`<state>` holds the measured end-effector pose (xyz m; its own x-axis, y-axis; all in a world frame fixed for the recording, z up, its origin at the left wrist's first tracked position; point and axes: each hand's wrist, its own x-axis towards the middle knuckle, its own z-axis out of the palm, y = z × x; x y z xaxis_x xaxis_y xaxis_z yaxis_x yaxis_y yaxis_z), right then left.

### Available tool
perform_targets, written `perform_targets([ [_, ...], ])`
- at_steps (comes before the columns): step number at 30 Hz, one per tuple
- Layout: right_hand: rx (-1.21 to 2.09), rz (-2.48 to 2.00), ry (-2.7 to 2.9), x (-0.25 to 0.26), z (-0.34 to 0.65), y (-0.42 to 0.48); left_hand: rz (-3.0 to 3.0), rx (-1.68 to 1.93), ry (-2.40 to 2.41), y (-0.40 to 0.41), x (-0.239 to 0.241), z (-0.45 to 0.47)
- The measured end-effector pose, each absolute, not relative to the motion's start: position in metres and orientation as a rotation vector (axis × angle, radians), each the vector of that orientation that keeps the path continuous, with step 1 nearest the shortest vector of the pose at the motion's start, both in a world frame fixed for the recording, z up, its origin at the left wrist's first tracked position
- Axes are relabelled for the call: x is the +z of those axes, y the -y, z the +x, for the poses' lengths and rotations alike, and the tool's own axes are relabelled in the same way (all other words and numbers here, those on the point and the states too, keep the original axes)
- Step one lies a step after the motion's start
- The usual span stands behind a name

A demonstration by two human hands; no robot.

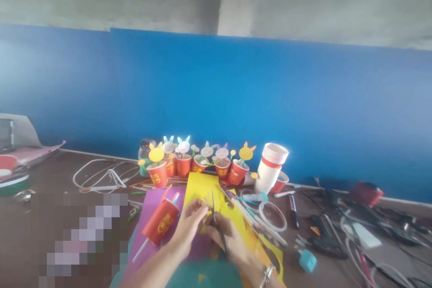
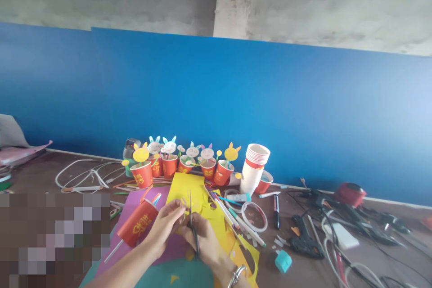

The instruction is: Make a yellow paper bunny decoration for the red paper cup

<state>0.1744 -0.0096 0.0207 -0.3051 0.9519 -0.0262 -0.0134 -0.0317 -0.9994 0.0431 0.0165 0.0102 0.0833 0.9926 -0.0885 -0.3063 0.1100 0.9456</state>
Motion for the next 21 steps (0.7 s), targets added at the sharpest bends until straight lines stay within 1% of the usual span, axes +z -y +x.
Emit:
perform_targets([
  [14, 1.452, -1.007, 1.44, 0.015, 0.1739, 0.0078, 0.968, 1.24, -0.969, -0.0169, 0.0049, 0.044],
  [21, 1.43, -1.025, 1.462, 0.0153, 0.1744, 0.0078, 0.959, 1.228, -0.989, -0.0162, 0.0098, 0.0439],
])
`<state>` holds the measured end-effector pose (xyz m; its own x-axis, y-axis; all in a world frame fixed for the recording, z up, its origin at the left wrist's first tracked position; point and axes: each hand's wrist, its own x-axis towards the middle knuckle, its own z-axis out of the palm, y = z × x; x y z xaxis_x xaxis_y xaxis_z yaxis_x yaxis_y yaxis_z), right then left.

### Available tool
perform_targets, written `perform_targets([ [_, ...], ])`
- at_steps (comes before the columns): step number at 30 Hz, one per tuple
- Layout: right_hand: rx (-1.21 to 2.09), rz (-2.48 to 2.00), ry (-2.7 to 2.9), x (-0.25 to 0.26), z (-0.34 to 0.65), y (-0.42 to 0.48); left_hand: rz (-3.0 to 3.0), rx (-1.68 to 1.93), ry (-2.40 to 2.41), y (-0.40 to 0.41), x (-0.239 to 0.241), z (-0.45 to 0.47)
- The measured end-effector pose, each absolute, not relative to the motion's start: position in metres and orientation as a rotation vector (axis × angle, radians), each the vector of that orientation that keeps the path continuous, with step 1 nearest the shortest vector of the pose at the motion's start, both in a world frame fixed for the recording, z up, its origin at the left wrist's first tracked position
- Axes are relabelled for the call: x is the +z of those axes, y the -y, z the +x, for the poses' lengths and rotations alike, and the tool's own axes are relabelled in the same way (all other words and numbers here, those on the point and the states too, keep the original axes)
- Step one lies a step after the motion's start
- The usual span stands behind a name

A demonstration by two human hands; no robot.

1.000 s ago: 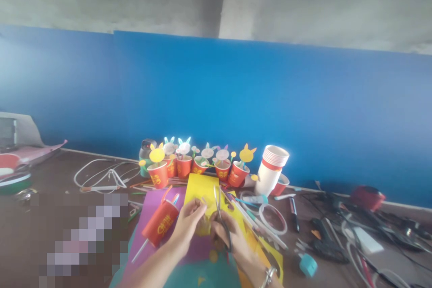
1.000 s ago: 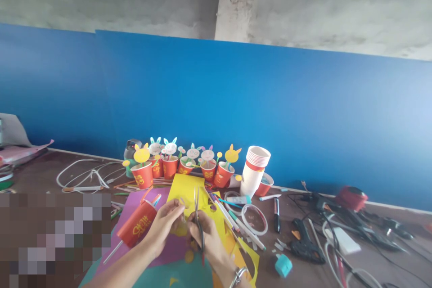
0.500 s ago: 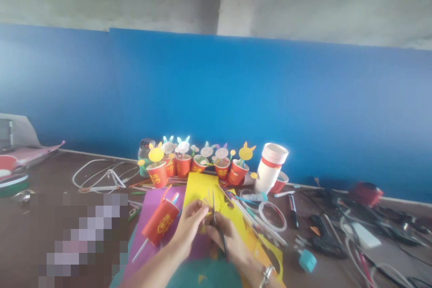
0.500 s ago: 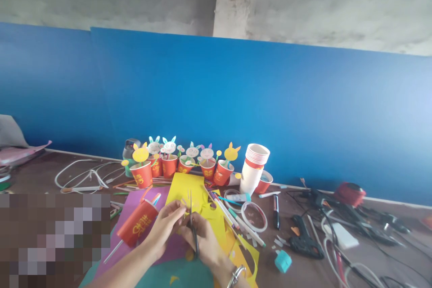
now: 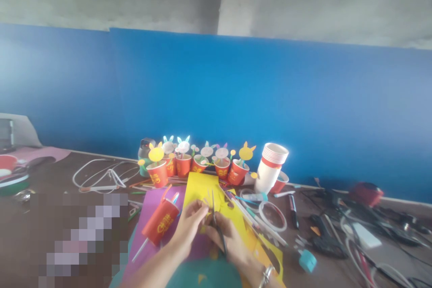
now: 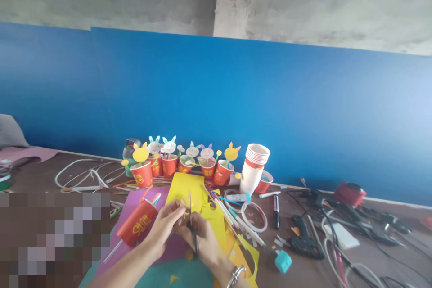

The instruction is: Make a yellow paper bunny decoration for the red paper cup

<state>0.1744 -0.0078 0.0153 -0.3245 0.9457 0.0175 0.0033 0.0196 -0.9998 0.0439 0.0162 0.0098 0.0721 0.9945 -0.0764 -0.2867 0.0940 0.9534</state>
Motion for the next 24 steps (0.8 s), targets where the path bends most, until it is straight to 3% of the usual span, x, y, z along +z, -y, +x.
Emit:
perform_targets([
  [24, 1.432, -1.077, 1.495, 0.0123, 0.1746, 0.0069, 0.97, 1.219, -0.972, -0.0144, 0.0173, 0.0423],
])
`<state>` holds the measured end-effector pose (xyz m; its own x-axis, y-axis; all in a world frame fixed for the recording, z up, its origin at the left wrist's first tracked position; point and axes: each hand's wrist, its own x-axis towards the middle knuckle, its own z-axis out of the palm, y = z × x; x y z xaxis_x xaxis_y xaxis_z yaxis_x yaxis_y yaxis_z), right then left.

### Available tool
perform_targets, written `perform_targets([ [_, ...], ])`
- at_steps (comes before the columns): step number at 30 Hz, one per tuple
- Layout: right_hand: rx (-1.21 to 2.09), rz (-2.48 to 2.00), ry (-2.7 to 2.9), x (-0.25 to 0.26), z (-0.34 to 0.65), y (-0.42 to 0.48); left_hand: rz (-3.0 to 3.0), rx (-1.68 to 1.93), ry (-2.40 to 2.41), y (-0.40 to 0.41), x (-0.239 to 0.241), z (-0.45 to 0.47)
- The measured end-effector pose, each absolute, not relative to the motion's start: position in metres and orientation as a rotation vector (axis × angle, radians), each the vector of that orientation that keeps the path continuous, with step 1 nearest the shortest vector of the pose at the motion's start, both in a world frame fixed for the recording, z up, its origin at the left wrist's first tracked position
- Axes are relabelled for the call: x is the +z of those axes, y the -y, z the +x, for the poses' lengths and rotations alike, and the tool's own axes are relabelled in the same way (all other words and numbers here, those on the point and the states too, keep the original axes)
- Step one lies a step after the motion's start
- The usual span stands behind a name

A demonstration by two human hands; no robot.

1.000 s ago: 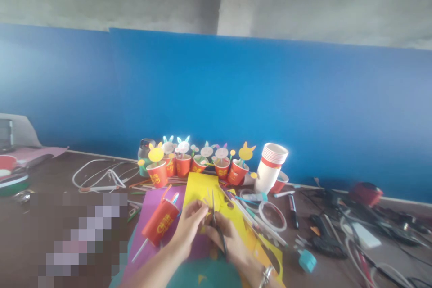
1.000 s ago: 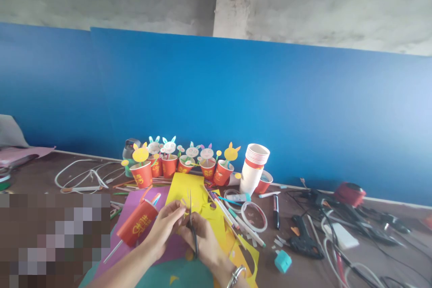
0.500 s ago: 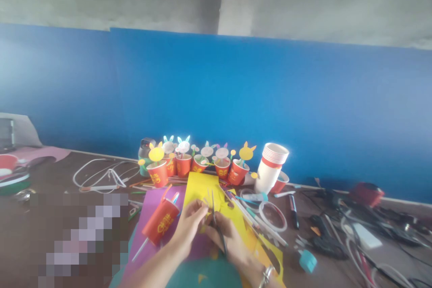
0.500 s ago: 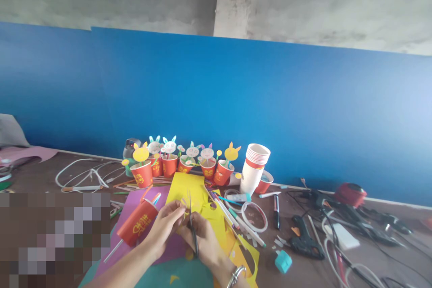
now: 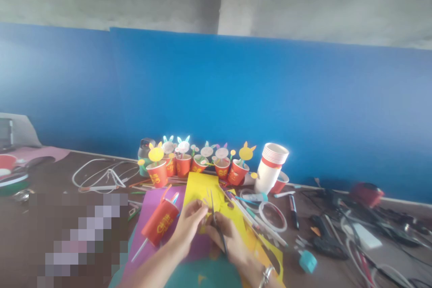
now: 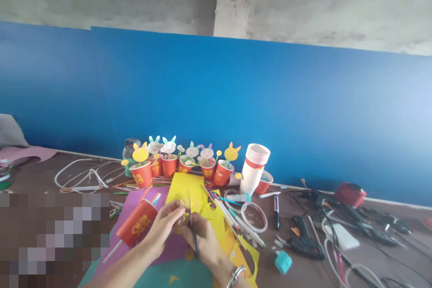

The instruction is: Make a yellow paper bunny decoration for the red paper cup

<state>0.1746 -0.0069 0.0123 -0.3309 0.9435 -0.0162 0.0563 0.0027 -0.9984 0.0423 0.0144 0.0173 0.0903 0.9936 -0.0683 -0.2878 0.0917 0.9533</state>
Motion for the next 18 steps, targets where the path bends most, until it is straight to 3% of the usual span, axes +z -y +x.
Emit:
perform_targets([
  [18, 1.45, -1.175, 1.478, 0.0195, 0.1782, 0.0094, 0.991, 1.182, -0.942, -0.0188, 0.0144, 0.0379],
])
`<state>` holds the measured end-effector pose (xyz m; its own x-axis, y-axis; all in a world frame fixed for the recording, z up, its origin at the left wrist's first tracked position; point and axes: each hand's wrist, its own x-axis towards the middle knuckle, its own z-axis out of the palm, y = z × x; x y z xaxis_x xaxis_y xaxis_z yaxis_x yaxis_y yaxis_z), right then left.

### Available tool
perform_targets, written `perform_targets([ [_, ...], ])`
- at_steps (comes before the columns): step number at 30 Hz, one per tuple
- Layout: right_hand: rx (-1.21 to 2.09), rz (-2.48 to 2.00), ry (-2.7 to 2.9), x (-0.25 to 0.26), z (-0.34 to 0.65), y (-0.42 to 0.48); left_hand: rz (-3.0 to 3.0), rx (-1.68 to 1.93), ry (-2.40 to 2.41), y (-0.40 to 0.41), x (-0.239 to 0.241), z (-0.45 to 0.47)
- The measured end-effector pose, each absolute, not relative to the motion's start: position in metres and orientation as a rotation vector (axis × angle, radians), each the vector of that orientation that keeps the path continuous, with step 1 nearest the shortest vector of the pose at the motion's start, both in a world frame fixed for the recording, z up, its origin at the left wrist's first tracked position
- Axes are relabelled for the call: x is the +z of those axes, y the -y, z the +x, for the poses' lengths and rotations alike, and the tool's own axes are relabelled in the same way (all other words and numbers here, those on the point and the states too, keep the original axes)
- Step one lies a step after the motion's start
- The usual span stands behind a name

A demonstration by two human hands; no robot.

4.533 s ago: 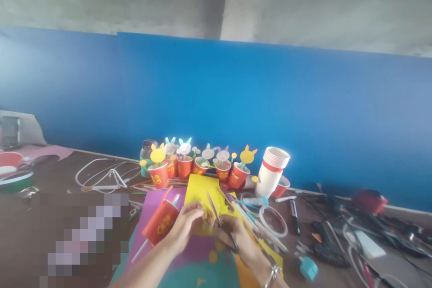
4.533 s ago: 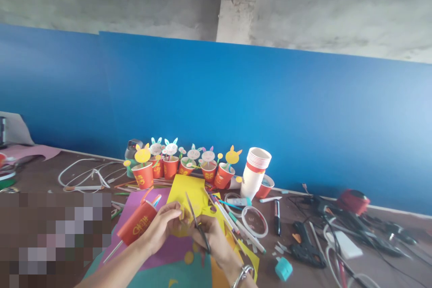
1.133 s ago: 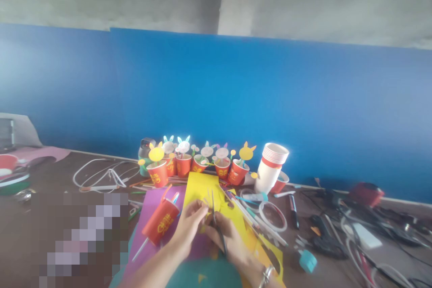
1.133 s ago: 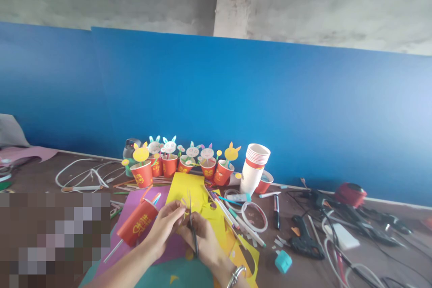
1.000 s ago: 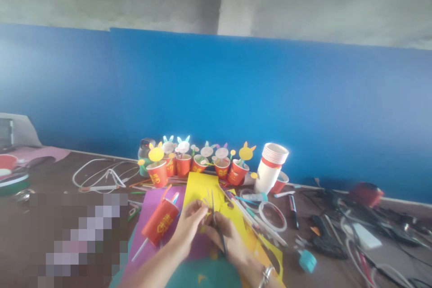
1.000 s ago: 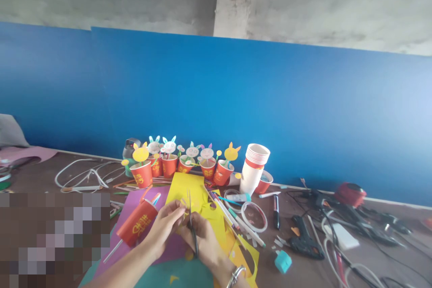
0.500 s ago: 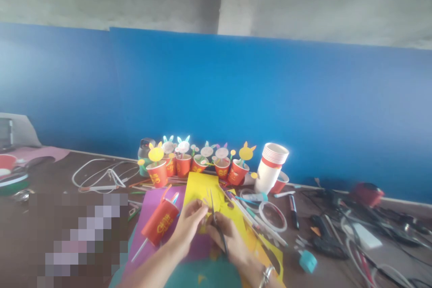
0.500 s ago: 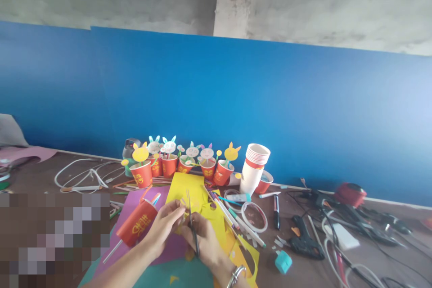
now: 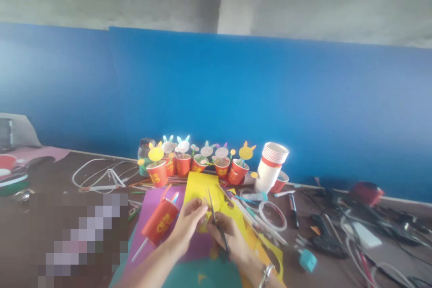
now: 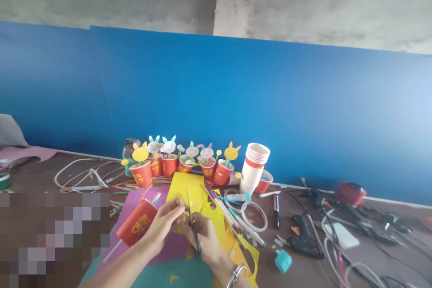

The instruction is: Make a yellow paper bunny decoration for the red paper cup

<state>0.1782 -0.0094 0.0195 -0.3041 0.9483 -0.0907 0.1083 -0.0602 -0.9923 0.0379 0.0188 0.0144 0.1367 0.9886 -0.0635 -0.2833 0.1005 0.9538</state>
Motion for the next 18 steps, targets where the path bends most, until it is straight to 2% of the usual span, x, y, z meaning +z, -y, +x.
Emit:
perform_targets([
  [18, 1.402, -1.144, 1.455, 0.0176, 0.1774, 0.0066, 1.003, 1.184, -0.977, -0.0175, 0.0137, 0.0382],
])
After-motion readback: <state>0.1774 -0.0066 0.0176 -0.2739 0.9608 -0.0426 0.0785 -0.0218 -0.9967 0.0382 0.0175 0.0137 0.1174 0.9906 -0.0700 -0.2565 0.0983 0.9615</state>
